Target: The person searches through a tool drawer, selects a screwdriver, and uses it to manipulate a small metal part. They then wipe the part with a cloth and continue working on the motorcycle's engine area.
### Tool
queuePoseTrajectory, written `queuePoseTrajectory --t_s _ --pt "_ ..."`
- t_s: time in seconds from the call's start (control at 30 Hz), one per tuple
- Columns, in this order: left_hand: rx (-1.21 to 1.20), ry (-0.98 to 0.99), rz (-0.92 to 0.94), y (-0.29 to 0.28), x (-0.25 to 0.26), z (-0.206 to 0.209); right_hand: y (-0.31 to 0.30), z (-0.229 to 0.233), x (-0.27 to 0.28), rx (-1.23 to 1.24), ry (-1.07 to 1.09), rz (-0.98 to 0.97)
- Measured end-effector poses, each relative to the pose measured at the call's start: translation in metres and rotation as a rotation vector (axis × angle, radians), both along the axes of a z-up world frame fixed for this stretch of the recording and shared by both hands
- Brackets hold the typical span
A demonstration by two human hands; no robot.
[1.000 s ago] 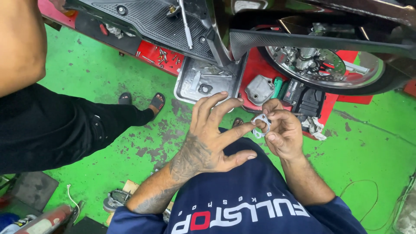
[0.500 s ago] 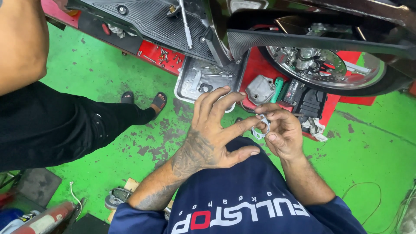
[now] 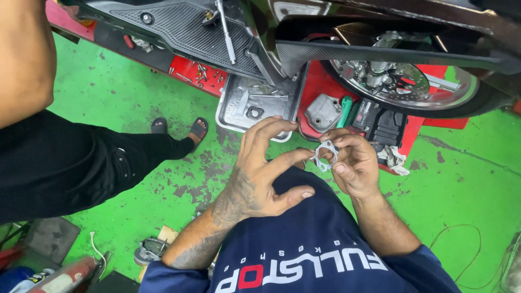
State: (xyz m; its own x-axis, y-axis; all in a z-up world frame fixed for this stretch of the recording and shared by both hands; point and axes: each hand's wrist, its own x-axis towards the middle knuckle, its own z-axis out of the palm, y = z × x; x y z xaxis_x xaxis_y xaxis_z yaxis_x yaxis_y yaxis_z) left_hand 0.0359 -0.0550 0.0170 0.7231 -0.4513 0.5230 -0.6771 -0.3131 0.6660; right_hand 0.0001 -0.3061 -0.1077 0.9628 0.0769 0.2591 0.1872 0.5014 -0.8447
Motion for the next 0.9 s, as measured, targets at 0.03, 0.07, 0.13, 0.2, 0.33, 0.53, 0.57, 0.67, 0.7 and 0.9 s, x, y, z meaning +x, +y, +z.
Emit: queuePoseTrajectory --t_s 0.03,0.07,0.13,0.2,0.33,0.53,0.57,0.67,0.7,0.9 --pt "0.000 0.007 0.008 0.000 -0.001 -0.002 0.000 0.000 0.000 0.003 -0.001 -0.003" --pt "0.000 0.014 0.016 -0.001 -0.003 -0.003 -0.001 -0.001 0.001 0.005 -0.002 -0.006" --pt "-0.004 0.015 0.016 -0.002 -0.003 -0.005 0.001 0.002 0.003 0.016 -0.002 -0.008" --pt "-0.009 0.016 0.015 -0.003 -0.003 -0.008 0.003 0.003 0.004 0.027 -0.002 -0.012" --pt "-0.095 0.023 -0.011 -0.008 0.003 -0.010 0.006 0.011 0.009 0.000 -0.006 0.042" --pt "-0.018 -0.114 -0.079 -0.012 0.007 -0.021 0.016 0.003 0.011 0.055 0.064 0.153" --pt "-0.075 -0.167 -0.112 -0.019 0.015 -0.025 0.017 -0.001 0.016 0.037 0.042 0.102" --pt "0.110 -0.180 -0.130 -0.009 0.016 -0.010 0.012 0.010 0.014 0.033 0.133 0.289" --pt "0.100 -0.214 -0.183 -0.011 0.018 -0.016 0.010 0.013 0.015 0.025 0.103 0.234" --pt "0.064 -0.292 -0.118 -0.011 0.030 -0.057 0.007 0.012 0.018 -0.095 0.157 0.245"
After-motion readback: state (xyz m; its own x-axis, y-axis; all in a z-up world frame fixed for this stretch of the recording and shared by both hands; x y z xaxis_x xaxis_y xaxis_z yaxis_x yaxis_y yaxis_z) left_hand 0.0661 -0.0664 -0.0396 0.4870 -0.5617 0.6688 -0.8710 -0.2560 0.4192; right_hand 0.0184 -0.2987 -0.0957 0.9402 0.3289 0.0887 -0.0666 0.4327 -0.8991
